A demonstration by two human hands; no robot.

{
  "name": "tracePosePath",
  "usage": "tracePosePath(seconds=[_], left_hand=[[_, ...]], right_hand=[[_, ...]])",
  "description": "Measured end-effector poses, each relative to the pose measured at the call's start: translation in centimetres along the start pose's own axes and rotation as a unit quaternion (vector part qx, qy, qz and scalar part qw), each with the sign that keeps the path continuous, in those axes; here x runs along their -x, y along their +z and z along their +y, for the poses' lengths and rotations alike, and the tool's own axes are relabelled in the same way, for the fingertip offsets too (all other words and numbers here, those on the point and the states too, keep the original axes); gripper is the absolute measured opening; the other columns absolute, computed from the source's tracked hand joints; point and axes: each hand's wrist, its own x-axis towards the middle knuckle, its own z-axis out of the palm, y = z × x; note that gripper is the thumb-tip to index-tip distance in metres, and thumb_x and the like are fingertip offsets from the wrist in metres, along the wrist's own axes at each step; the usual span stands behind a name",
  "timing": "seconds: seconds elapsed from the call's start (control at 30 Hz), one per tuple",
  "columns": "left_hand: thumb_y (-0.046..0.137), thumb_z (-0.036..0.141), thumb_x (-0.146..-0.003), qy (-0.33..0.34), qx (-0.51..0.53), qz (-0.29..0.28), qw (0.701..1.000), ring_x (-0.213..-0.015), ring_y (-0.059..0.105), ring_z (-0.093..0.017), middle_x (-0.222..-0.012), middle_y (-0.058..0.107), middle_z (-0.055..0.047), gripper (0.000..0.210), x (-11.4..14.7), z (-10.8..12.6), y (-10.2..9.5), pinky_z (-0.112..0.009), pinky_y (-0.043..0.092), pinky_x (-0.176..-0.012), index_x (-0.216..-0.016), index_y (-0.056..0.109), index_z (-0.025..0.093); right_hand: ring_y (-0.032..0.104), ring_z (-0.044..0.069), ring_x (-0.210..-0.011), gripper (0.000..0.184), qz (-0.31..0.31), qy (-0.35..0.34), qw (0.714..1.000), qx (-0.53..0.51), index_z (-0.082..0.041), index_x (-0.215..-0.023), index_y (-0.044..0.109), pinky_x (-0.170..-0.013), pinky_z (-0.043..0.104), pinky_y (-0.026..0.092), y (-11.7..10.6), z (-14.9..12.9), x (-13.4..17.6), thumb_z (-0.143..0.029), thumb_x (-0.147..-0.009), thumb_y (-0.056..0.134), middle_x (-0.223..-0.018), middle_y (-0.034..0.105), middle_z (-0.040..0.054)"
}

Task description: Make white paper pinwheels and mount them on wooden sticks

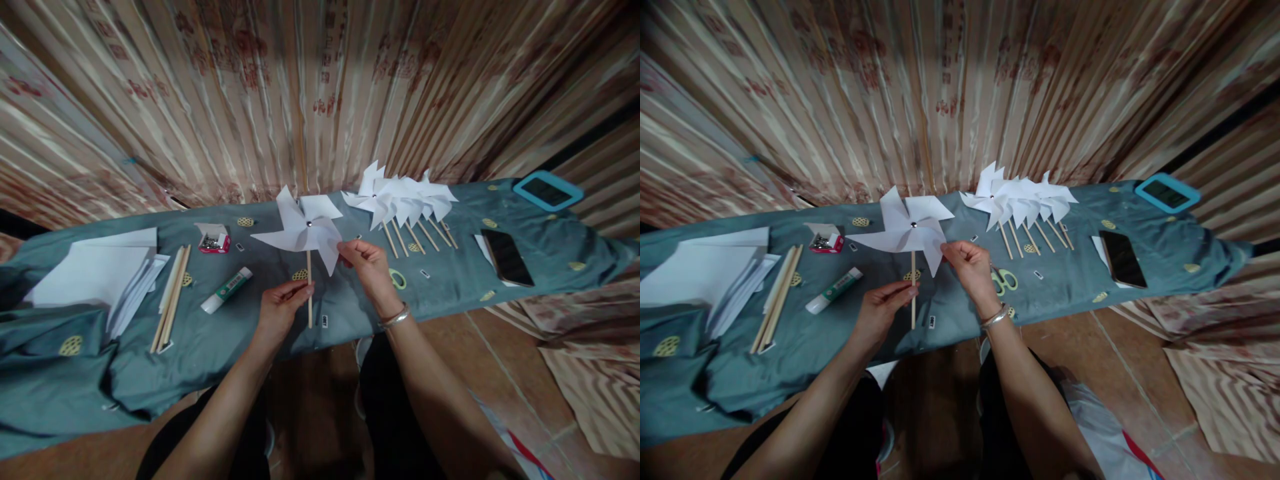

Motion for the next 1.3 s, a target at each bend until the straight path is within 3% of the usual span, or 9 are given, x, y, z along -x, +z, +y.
tracePosePath(seconds=[0.37,0.97,1.3], left_hand=[[0.087,0.036,-0.050,0.002,0.005,0.005,1.000,-0.062,0.063,-0.016,-0.073,0.077,-0.005,0.028,-0.2,0.0,0.2,-0.028,0.051,-0.064,-0.072,0.080,0.019],[0.086,0.033,-0.053,-0.003,0.006,0.003,1.000,-0.069,0.067,-0.019,-0.075,0.077,-0.006,0.026,-0.2,0.0,0.5,-0.031,0.054,-0.071,-0.074,0.080,0.018],[0.086,0.031,-0.053,0.014,0.011,-0.002,1.000,-0.069,0.068,-0.019,-0.075,0.077,-0.005,0.026,-0.4,-0.3,0.5,-0.033,0.055,-0.076,-0.074,0.080,0.019]], right_hand=[[0.042,0.011,-0.052,0.035,-0.045,0.034,0.998,-0.029,-0.022,-0.056,0.065,-0.051,0.026,0.031,0.8,-0.3,0.4,-0.053,-0.062,0.078,-0.055,0.062,-0.0010],[0.045,0.010,-0.052,0.040,-0.088,0.046,0.994,-0.045,-0.020,-0.054,0.062,-0.051,0.026,0.037,1.8,-0.4,1.2,-0.055,-0.061,0.082,-0.054,0.061,-0.0021],[0.052,0.011,-0.054,0.040,-0.130,0.015,0.990,-0.046,-0.020,-0.055,0.062,-0.057,0.026,0.045,2.3,-0.4,1.7,-0.054,-0.069,0.078,-0.056,0.062,-0.0015]])
